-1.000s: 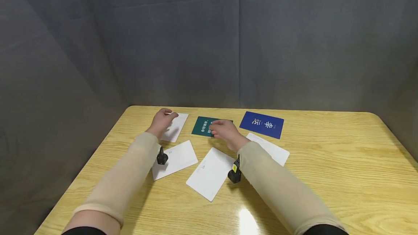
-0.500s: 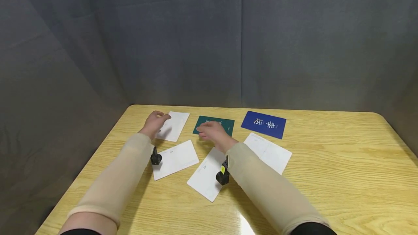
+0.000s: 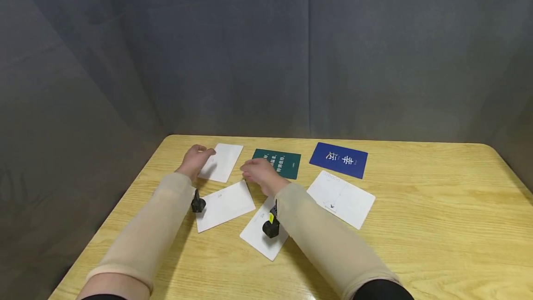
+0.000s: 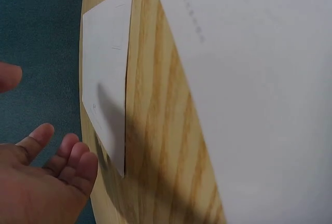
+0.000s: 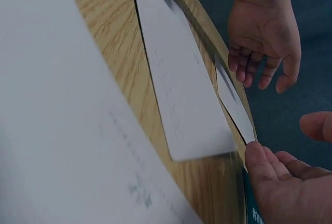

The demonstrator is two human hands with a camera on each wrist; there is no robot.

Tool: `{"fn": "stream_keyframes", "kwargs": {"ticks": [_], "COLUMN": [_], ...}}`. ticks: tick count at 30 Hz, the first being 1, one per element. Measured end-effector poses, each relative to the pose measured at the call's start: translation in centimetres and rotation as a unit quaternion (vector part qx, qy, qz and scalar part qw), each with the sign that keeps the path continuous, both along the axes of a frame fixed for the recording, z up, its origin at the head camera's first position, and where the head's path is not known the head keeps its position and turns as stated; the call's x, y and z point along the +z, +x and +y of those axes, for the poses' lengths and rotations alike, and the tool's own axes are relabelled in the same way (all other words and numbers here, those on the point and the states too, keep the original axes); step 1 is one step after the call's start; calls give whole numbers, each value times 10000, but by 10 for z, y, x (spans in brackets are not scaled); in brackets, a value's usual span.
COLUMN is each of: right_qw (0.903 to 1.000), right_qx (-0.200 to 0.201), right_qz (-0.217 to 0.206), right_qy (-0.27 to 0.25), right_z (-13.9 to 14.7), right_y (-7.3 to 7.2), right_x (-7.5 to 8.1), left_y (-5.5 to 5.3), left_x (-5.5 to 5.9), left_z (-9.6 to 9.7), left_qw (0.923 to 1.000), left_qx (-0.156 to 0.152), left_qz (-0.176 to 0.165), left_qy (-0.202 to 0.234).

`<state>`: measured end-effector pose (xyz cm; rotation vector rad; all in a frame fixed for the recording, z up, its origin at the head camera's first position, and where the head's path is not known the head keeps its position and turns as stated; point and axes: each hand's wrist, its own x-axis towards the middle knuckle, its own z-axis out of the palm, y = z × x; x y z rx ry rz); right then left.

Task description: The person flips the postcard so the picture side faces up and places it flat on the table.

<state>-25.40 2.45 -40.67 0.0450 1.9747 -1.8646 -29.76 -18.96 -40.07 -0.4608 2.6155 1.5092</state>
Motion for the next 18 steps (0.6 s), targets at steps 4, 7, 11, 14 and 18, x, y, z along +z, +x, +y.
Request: {"fn": "stream_keyframes", "kwargs": {"ticks": [4, 7, 11, 14, 18], "right_qw": [9998, 9996, 9993, 9990, 9978], "right_qx": [7, -42, -121, -144, -224], "right_qz": [-50, -128, -273, -352, -454], "right_qy": [-203, -267, -218, -244, -437], "right_z": [-9, -14, -18, -19, -23], "right_y": [-2, -3, -5, -5, -4], "right_x": [-2, -2, -2, -4, -6], "left_y": [-1, -1, 1, 2, 2], "left_x": [-2, -3, -5, -6, -5], "left_z": [-2, -4, -5, -6, -7], "left_qw": [10000, 9999, 9999, 9998, 9997], "left_qx": [49, 93, 147, 193, 224], "left_qz": [0, -19, -37, -27, -55], "left_qy": [-59, -39, 40, 30, 17]}}
